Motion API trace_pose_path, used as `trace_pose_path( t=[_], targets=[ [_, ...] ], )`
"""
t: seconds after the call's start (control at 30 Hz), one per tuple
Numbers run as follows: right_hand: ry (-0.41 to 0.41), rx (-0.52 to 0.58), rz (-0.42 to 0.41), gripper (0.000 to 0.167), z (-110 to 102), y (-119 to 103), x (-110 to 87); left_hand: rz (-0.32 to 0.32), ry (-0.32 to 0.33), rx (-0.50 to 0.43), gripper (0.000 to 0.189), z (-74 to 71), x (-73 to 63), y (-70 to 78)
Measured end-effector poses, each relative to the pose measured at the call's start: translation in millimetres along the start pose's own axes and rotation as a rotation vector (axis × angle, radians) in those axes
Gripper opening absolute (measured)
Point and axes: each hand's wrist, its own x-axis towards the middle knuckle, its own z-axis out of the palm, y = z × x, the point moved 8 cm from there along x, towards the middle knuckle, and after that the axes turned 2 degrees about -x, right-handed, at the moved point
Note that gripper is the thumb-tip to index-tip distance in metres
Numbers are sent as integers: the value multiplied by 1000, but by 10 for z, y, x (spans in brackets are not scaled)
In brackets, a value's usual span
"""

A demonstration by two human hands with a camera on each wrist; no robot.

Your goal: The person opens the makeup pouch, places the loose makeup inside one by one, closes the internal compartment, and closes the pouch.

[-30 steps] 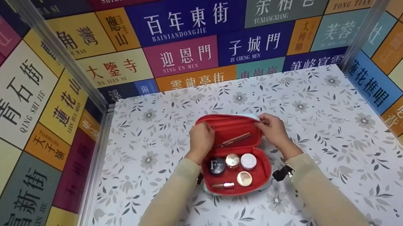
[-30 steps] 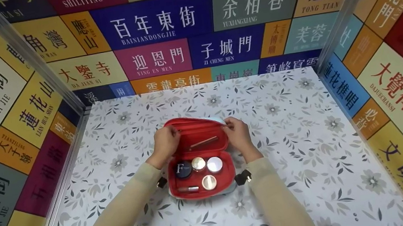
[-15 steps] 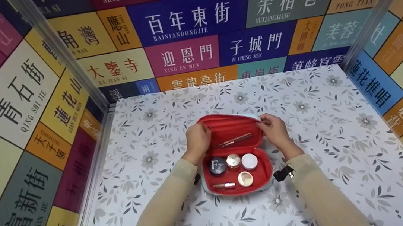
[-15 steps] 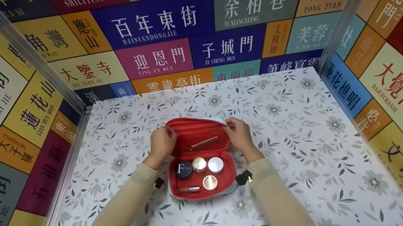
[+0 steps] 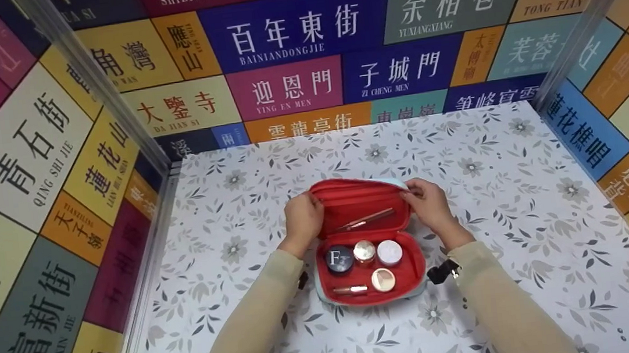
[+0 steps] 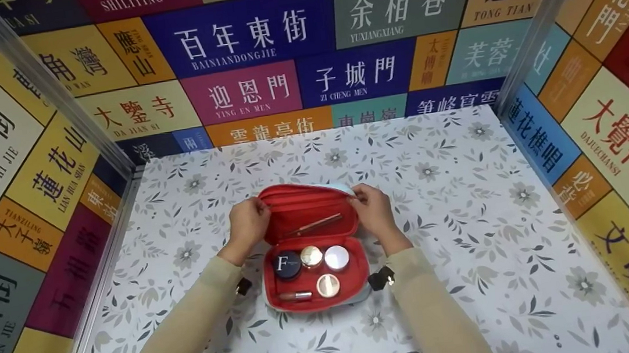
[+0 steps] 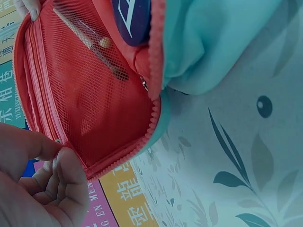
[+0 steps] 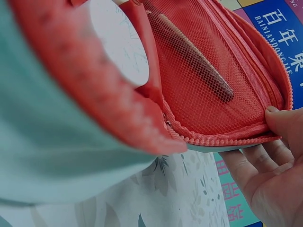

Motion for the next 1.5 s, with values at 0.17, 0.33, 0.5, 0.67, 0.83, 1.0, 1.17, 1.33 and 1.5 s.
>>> trace_pose_path(
  t=[0.17,0.33,0.5,0.67,0.83,1.0,1.17,1.33,1.5],
  targets=[
    [-1,25,16,18,-2,10,0,-14,0,-16,23,-21,-10,-37],
    [-11,26,22,19,9,17,6,-24,6,-6,19,-42,3,-82],
    [-14,20,19,19,16,21,8,-33,14,3,19,-63,12,-137],
    [-19,24,12,19,20,7,7,-37,21,-12,17,-84,9,-172],
    [-22,17,0,19,23,-2,1,-45,26,-1,18,-96,1,-214],
    [-24,23,5,19,13,-7,-1,-52,17,-5,16,-103,5,-244],
    [-31,46,15,18,11,1,3,-34,30,-4,15,-111,30,-254],
    [-39,58,14,18,11,10,1,-35,29,-18,15,-107,34,-261],
    [-41,70,15,19,-3,32,-16,-43,0,-66,14,-84,13,-271]
  ],
)
